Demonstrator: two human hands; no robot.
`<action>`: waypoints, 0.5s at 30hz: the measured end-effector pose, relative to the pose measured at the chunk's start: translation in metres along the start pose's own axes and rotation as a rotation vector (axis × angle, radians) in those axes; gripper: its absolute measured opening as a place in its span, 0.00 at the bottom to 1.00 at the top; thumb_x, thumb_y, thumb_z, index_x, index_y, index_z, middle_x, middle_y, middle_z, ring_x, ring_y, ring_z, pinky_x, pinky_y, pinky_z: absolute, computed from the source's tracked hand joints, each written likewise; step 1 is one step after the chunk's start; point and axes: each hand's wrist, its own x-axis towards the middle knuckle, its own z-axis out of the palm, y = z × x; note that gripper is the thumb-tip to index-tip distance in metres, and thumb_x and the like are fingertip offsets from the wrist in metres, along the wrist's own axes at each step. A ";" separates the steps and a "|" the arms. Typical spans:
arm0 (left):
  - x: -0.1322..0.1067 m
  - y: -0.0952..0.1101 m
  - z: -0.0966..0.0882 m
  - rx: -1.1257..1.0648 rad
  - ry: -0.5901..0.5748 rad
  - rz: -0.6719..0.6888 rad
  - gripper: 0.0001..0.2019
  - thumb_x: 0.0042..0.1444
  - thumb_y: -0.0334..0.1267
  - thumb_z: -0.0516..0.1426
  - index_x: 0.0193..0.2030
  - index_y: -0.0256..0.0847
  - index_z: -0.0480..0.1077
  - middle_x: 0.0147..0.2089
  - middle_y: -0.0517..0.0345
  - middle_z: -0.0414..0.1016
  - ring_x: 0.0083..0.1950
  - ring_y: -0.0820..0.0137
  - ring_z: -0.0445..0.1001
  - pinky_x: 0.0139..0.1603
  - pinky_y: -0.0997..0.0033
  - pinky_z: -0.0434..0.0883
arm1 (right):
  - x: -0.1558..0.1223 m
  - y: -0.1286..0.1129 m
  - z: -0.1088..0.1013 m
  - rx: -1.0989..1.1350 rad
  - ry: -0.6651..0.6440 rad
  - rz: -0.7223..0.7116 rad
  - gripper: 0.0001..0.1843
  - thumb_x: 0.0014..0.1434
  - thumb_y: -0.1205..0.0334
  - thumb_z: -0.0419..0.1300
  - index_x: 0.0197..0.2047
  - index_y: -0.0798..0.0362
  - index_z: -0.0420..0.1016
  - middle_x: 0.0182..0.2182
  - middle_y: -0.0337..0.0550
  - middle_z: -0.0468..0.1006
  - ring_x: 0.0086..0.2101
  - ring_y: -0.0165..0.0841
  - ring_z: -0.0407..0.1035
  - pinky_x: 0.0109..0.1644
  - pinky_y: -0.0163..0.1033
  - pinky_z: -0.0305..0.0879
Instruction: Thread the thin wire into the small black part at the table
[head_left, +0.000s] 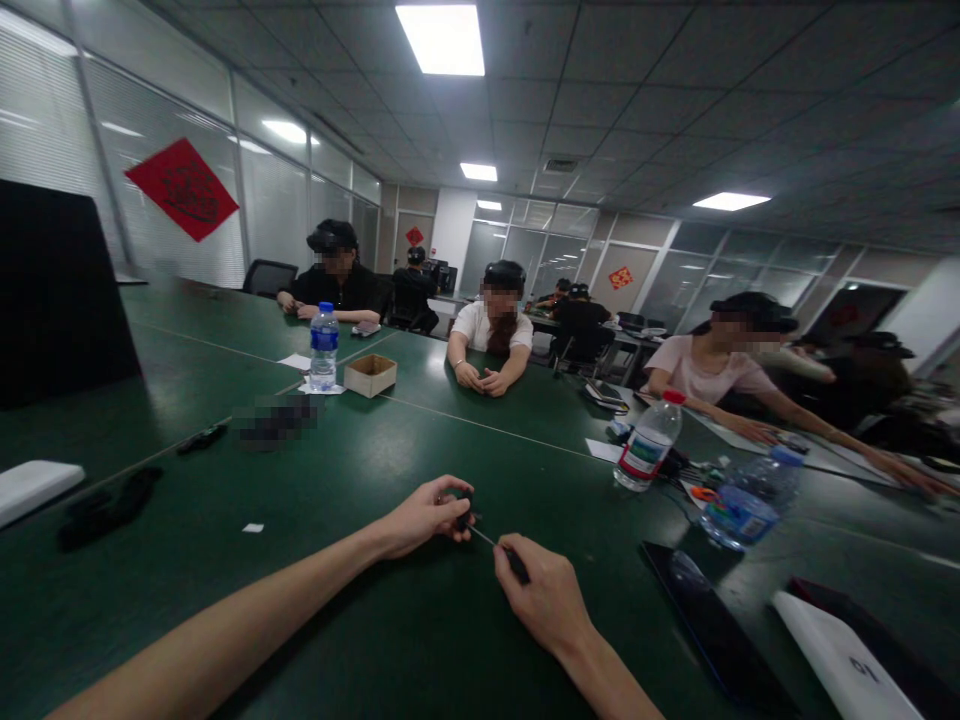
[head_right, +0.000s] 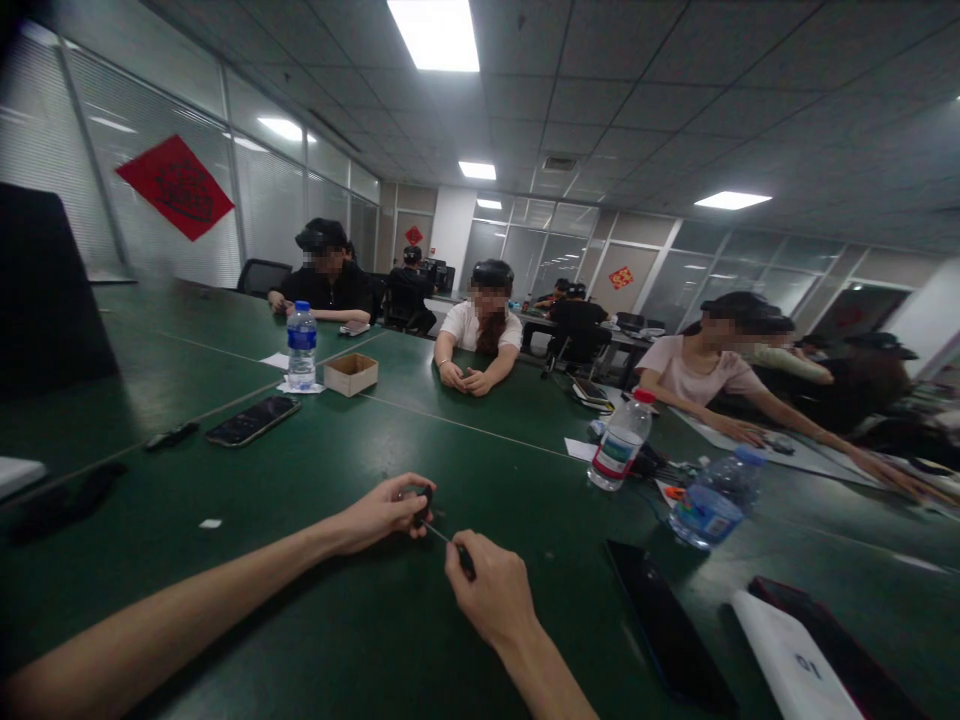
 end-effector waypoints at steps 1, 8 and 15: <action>-0.001 0.002 0.001 0.046 0.002 0.004 0.22 0.55 0.46 0.58 0.53 0.37 0.61 0.37 0.51 0.74 0.34 0.70 0.75 0.36 0.70 0.69 | -0.001 0.000 0.000 0.001 -0.001 0.002 0.15 0.63 0.56 0.48 0.34 0.52 0.72 0.25 0.40 0.73 0.25 0.28 0.68 0.28 0.31 0.59; -0.013 0.007 0.015 0.483 -0.132 0.014 0.19 0.49 0.45 0.62 0.43 0.36 0.66 0.31 0.57 0.74 0.29 0.72 0.71 0.29 0.75 0.63 | -0.005 -0.003 -0.001 0.042 -0.037 0.065 0.27 0.53 0.48 0.60 0.52 0.53 0.63 0.25 0.36 0.74 0.24 0.30 0.70 0.25 0.30 0.58; -0.020 0.012 0.023 0.736 -0.206 0.178 0.12 0.51 0.44 0.60 0.38 0.38 0.73 0.37 0.56 0.74 0.36 0.70 0.71 0.35 0.74 0.64 | -0.006 -0.003 -0.002 0.022 -0.113 -0.013 0.17 0.56 0.50 0.60 0.44 0.50 0.69 0.31 0.38 0.77 0.28 0.30 0.72 0.29 0.30 0.59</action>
